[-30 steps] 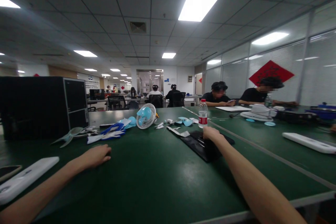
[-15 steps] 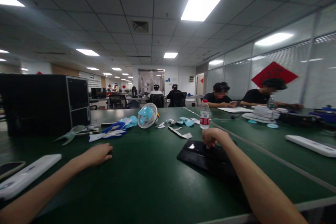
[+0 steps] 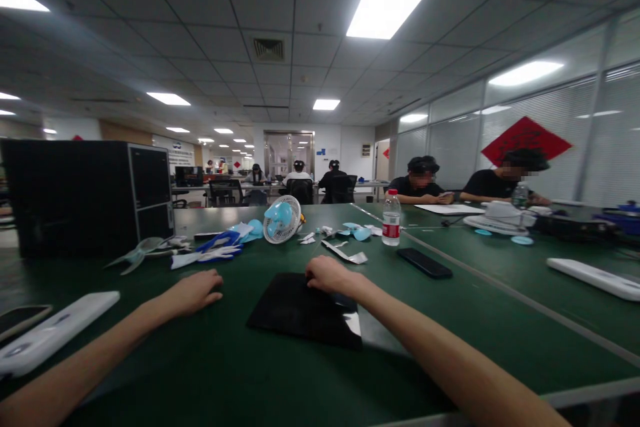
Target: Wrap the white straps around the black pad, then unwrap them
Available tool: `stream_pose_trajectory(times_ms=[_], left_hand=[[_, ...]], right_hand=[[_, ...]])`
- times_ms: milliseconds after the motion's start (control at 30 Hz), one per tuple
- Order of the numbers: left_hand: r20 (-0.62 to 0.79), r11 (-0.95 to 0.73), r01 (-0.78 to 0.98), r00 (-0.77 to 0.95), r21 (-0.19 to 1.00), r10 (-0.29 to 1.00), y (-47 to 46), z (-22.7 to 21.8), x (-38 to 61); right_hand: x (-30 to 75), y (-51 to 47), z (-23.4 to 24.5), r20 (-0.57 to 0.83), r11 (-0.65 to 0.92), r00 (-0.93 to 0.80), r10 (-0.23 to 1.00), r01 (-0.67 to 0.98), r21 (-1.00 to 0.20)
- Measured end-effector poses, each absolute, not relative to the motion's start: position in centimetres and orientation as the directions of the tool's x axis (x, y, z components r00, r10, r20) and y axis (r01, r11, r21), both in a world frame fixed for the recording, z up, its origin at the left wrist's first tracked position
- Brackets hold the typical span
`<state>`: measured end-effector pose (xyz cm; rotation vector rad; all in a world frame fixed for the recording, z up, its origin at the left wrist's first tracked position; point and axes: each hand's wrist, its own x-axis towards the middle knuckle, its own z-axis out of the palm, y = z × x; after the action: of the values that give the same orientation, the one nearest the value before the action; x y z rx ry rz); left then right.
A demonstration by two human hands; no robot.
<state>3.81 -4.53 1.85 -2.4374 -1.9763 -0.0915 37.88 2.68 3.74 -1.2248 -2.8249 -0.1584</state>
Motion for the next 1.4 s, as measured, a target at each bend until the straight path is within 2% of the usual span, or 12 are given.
stream_pose_trajectory(times_ms=[133,233,400,467,533,633,733,900,1100,1400], left_hand=[[0.096,-0.316,0.933,0.303,0.171,0.948,-4.0,1.1,4.8],[0.117,-0.383,0.895,0.366,0.227,0.923,-3.6,0.2,5.5],[0.062,-0.370,0.886,0.368,0.279,0.928,-4.0,0.1,6.5],[0.039,-0.354,0.886,0.359,0.298,0.932,-4.2,0.3,6.7],[0.036,-0.346,0.886,0.352,0.308,0.935,-4.3,0.4,6.7],[0.031,-0.336,0.887,0.345,0.318,0.938,-4.1,0.4,6.4],[0.022,-0.334,0.884,0.346,0.326,0.938,-3.8,0.2,6.1],[0.013,-0.331,0.886,0.346,0.324,0.938,-3.8,0.3,6.1],[0.002,-0.310,0.894,0.328,0.324,0.945,-4.1,0.5,6.0],[0.053,-0.351,0.877,0.354,0.328,0.934,-4.2,0.3,6.1]], right_hand=[[35.0,1.6,3.8,0.126,0.706,-0.706,0.697,0.706,0.053],[33.1,1.4,3.3,0.150,0.739,-0.740,0.655,0.669,0.074],[31.2,1.9,2.1,0.235,0.833,-0.816,0.528,0.551,0.043],[31.3,2.6,2.1,0.285,0.843,-0.810,0.513,0.538,0.012],[32.2,3.6,2.5,0.341,0.801,-0.755,0.560,0.599,0.010],[34.9,5.7,3.1,0.393,0.616,-0.594,0.701,0.783,0.086],[38.5,7.7,3.1,0.378,0.380,-0.404,0.833,0.914,0.141],[42.9,9.6,2.1,0.302,0.201,-0.239,0.923,0.968,0.150],[44.0,10.2,1.3,0.234,0.164,-0.194,0.953,0.976,0.142],[44.0,10.4,1.1,0.233,0.169,-0.204,0.951,0.972,0.160]])
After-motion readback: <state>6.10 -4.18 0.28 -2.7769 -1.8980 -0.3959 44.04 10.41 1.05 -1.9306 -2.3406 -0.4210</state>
